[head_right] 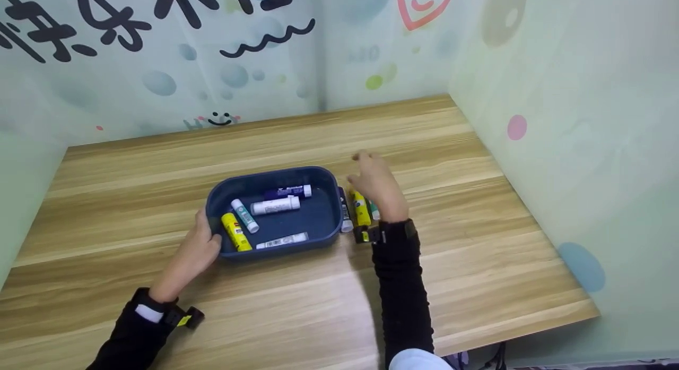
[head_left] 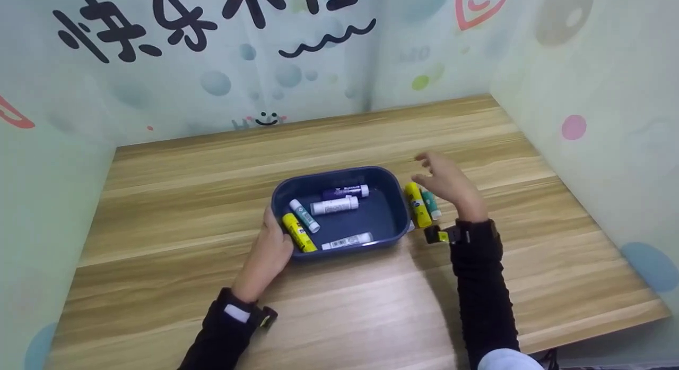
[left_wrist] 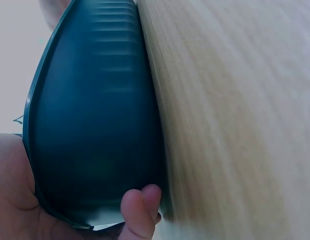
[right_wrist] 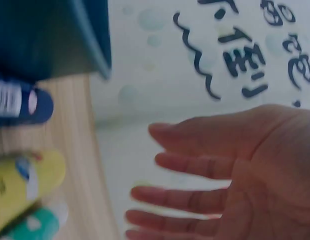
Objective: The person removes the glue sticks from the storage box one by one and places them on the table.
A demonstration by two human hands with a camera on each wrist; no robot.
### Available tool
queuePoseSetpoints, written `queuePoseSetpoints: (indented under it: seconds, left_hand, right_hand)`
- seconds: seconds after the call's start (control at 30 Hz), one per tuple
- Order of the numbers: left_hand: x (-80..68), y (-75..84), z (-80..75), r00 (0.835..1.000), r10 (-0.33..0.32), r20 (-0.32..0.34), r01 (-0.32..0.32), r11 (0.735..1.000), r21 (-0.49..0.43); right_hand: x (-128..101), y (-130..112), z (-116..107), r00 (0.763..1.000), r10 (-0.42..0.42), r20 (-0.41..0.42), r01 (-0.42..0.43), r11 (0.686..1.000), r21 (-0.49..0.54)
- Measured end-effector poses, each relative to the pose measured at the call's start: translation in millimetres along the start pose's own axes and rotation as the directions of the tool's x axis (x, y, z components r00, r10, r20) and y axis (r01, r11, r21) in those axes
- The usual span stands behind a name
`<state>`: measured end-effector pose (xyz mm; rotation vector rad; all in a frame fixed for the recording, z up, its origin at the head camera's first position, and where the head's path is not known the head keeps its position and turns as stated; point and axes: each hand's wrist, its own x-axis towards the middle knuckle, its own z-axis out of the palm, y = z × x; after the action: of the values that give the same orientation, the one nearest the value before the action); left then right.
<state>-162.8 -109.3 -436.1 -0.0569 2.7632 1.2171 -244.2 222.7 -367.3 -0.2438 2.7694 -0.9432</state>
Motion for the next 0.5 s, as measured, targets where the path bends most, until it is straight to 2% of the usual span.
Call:
queuePoseSetpoints:
  seconds: [0.13,0.27,0.37,0.5]
  left_hand:
    - [0.2,-0.7,0.8,1.0,0.0,0.001,0.0,1.0,0.004]
    - [1.1,-0.7,0.8,1.0,-0.016,-0.006,0.016,1.0,0.015]
    - [1.1,-0.2,0.9,1.0,-0.019,-0.014,0.019,1.0,0.01]
    - [1.0,-0.5,1.1,1.0,-0.001,-0.017,0.001,1.0,0.002]
  right_hand:
    - [1.2,-27.5,20.5,0.98,-0.197,-0.042,0.195,0.98,-0.046]
    - [4.4,-50.9,48.6,0.943,-0.334,0.01,0.332,0.936,-0.113]
    - [7.6,-62.1,70.5,0.925,-0.369,0.091,0.379,0.912,-0.158]
    - [12.6,-68.1,94.5,0.911,-0.372,0.178,0.407,0.882,-0.239]
